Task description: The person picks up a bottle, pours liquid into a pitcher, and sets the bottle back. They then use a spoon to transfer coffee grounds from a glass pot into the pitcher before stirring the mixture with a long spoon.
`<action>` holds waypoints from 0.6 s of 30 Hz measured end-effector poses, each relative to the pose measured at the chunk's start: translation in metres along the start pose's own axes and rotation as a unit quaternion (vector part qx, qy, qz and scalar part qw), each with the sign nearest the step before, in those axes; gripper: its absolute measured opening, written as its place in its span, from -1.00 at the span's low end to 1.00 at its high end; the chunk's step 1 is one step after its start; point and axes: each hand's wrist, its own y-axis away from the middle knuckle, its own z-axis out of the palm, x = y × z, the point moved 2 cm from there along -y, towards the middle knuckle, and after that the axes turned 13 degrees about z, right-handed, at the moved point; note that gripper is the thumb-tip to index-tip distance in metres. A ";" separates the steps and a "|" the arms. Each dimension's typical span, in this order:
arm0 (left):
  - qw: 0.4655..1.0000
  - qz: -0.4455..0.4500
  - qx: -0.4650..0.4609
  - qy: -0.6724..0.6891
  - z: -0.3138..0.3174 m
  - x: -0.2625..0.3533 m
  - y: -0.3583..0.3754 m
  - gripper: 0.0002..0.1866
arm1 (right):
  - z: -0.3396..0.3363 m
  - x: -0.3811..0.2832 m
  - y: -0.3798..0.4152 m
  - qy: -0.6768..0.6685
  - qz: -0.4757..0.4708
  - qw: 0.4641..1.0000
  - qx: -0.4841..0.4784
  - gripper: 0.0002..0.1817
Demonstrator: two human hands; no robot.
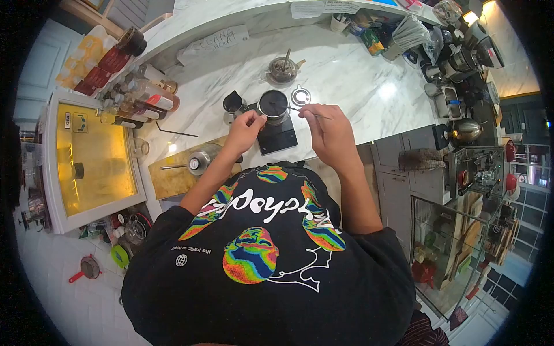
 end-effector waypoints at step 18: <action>1.000 0.001 -0.007 -0.013 -0.001 0.013 0.002 -0.69 | -0.001 0.005 0.001 -0.015 0.028 0.999 0.013 -0.81</action>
